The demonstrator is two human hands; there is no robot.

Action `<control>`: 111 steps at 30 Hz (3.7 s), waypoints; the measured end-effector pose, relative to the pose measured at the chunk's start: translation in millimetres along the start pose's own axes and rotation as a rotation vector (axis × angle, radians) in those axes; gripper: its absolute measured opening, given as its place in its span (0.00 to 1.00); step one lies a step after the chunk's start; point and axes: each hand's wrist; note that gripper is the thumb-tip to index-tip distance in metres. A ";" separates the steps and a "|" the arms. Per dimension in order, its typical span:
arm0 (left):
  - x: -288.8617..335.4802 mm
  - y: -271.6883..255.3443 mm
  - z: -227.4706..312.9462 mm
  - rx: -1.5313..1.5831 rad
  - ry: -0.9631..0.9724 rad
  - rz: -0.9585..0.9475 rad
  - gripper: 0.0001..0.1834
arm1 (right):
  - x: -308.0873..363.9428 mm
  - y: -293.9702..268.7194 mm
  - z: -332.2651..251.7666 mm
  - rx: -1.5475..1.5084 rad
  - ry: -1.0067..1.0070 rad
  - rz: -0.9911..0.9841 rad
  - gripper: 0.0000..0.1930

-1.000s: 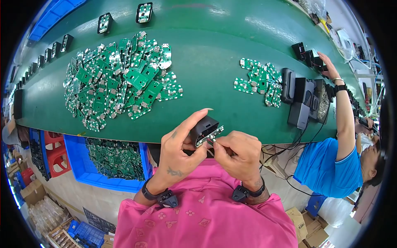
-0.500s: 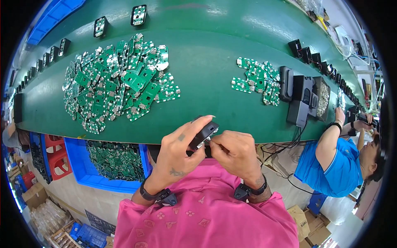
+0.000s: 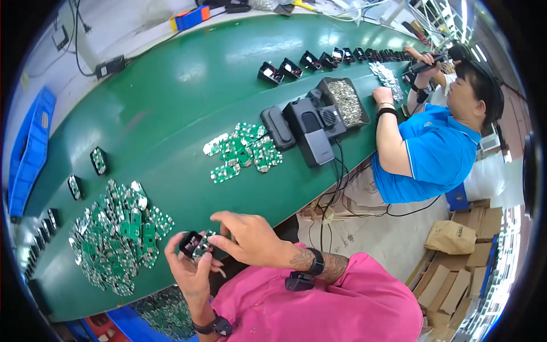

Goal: The person assembles electronic devices by picking up a black plastic housing and a green circuit board, fitting the board into the housing, and placing the assembled unit onto the conveyor belt.

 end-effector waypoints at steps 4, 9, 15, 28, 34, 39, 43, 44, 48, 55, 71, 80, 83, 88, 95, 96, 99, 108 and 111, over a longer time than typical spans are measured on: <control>-3.3 3.7 1.2 -0.035 0.129 -0.109 0.39 | -1.2 0.7 12.2 -0.488 0.229 -0.234 0.12; -4.5 6.7 -2.3 -0.086 0.126 -0.033 0.38 | 6.4 9.9 7.3 -1.112 0.265 -0.203 0.11; -5.4 7.5 -8.2 -0.134 0.108 -0.061 0.37 | 2.6 -4.2 25.2 -0.945 0.324 -0.321 0.15; -23.0 14.6 -31.0 -0.339 0.441 0.142 0.28 | 8.3 5.0 14.9 -0.408 -0.068 -0.144 0.17; -23.6 19.6 -32.8 -0.340 0.400 0.182 0.30 | 8.4 7.8 21.5 -0.266 -0.323 -0.056 0.16; -23.9 15.3 -41.5 -0.451 0.488 0.255 0.29 | -0.8 6.9 23.0 -0.360 -0.203 -0.192 0.17; -26.8 25.0 -39.9 -0.413 0.410 0.290 0.29 | -16.6 24.4 44.7 -0.363 -0.268 -0.215 0.18; -28.0 24.7 -40.1 -0.425 0.405 0.291 0.29 | -18.9 23.6 47.2 -0.375 -0.265 -0.213 0.18; -31.1 26.2 -43.4 -0.554 0.457 0.350 0.30 | -24.1 22.1 56.8 -0.401 -0.242 -0.261 0.17; -35.5 25.8 -51.1 -0.560 0.497 0.343 0.34 | -20.1 27.5 58.8 -0.518 -0.254 -0.129 0.15; -31.4 20.2 -57.2 -0.572 0.522 0.284 0.31 | -17.3 13.1 61.8 -0.458 -0.260 -0.113 0.15; -55.2 45.3 -63.0 -0.629 0.453 0.202 0.35 | -23.7 -12.8 87.8 -0.412 -0.252 -0.049 0.12; -56.9 44.3 -62.0 -0.618 0.418 0.250 0.36 | -25.7 -11.7 85.3 -0.426 -0.236 -0.021 0.12; -57.3 40.7 -63.3 -0.675 0.429 0.244 0.35 | -27.8 -15.0 84.6 -0.433 -0.214 -0.037 0.12; -56.2 38.5 -65.4 -0.681 0.432 0.281 0.33 | -27.1 -12.9 87.1 -0.478 -0.187 -0.065 0.11; -55.8 36.9 -66.1 -0.665 0.445 0.254 0.32 | -27.2 -13.7 87.5 -0.479 -0.183 -0.064 0.11; -54.6 32.9 -66.2 -0.705 0.454 0.247 0.32 | -28.5 -14.0 87.7 -0.492 -0.209 -0.055 0.10; -53.4 31.7 -65.4 -0.690 0.484 0.184 0.31 | -24.3 -10.4 88.6 -0.487 -0.205 -0.057 0.10; -51.8 35.5 -65.7 -0.785 0.477 0.266 0.36 | -25.4 -12.5 87.1 -0.475 -0.212 -0.058 0.10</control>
Point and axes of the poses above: each hand's wrist, its own x-axis away from the middle knuckle, its own y-axis out of the palm, z = x × y, and after that the axes turned 3 degrees about x, right-handed
